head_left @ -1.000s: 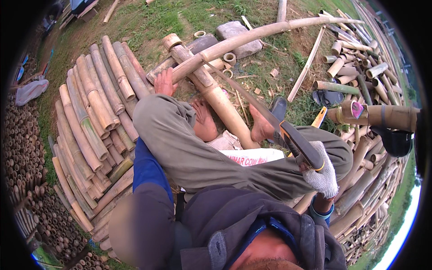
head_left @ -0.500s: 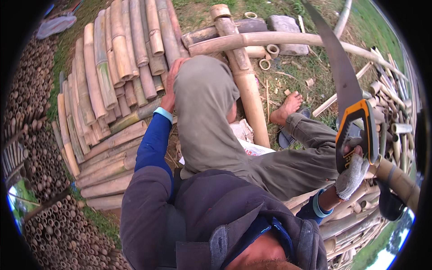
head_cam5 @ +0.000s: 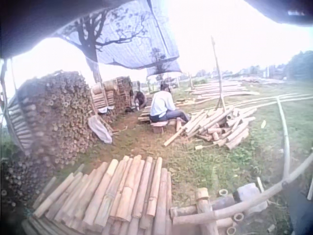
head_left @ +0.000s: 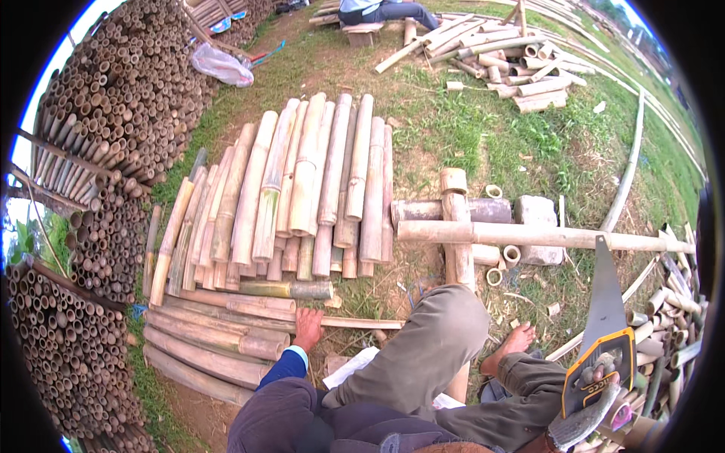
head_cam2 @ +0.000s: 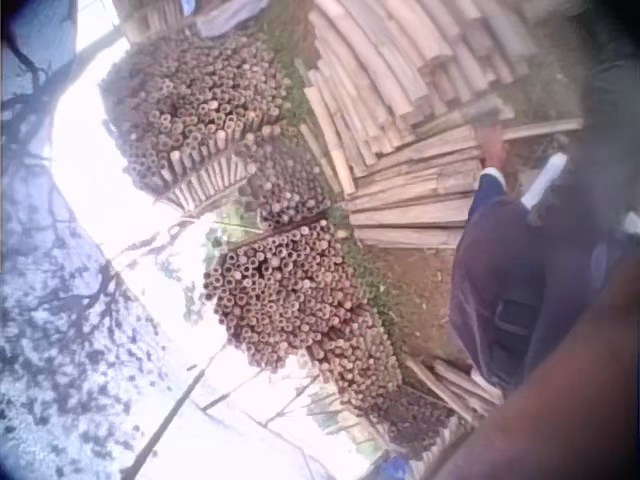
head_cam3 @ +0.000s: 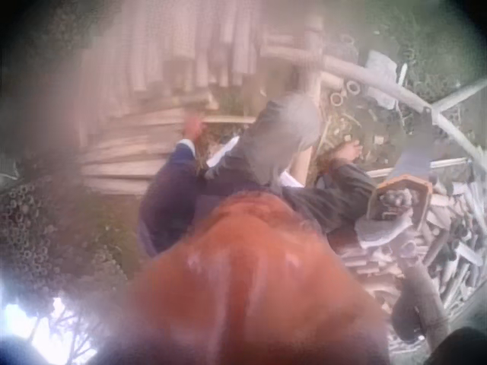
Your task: The person sits on the ground and uses a hand saw to cut bamboo poles into shorter sections. They repeatedly position each pole on a makeshift support, saw through it, and place the cut pieces into a nearby stack.
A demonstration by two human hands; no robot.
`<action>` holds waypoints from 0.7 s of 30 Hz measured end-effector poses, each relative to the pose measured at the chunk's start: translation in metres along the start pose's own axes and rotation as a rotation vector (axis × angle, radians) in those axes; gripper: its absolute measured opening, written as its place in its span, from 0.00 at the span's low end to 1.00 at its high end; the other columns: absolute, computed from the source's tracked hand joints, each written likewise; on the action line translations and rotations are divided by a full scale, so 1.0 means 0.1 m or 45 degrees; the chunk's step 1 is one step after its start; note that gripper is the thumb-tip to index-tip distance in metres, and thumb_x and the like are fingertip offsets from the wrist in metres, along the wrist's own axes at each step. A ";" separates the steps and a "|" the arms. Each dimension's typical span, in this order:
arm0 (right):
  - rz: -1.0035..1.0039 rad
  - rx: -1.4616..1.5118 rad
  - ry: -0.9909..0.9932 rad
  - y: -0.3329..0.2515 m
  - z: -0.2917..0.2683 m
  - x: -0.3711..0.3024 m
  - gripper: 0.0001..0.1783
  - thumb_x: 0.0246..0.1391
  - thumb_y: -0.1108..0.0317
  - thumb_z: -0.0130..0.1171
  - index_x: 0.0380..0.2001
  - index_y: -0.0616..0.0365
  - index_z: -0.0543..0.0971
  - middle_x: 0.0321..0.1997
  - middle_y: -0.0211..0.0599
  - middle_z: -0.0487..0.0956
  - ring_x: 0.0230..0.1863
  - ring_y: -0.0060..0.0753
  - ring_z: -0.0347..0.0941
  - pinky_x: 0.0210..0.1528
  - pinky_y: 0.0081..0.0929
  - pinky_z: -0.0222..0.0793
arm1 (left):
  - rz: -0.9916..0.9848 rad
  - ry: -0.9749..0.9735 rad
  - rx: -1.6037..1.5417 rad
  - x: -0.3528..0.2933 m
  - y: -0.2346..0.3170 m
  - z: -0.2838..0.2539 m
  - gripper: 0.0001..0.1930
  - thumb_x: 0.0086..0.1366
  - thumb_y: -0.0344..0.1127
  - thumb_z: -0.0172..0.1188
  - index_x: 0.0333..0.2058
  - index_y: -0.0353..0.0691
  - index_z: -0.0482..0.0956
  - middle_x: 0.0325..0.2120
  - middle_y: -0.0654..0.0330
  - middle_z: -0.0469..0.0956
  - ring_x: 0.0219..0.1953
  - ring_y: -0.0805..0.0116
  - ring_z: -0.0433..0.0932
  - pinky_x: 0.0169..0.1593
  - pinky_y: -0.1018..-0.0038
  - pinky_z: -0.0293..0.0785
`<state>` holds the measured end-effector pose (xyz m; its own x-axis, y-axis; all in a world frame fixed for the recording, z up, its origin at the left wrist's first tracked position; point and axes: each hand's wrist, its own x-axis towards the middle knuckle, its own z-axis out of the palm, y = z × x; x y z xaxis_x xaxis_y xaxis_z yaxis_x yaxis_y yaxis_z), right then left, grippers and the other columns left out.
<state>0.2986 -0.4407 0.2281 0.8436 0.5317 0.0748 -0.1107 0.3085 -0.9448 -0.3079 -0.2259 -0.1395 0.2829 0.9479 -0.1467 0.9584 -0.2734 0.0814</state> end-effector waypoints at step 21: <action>0.175 0.555 0.130 0.10 0.26 -0.31 0.19 0.78 0.56 0.57 0.55 0.62 0.69 0.40 0.33 0.69 0.39 0.25 0.65 0.46 0.22 0.66 | 0.287 0.371 -1.047 1.75 2.08 -2.92 0.32 0.81 0.64 0.53 0.62 0.38 0.75 0.37 0.56 0.81 0.36 0.63 0.83 0.44 0.63 0.80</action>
<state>0.2576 -0.4335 0.2246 0.8507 0.5171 -0.0944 -0.4170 0.5546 -0.7201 -0.0699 -0.0696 0.1398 0.3329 0.9205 0.2044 0.5208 -0.3602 0.7740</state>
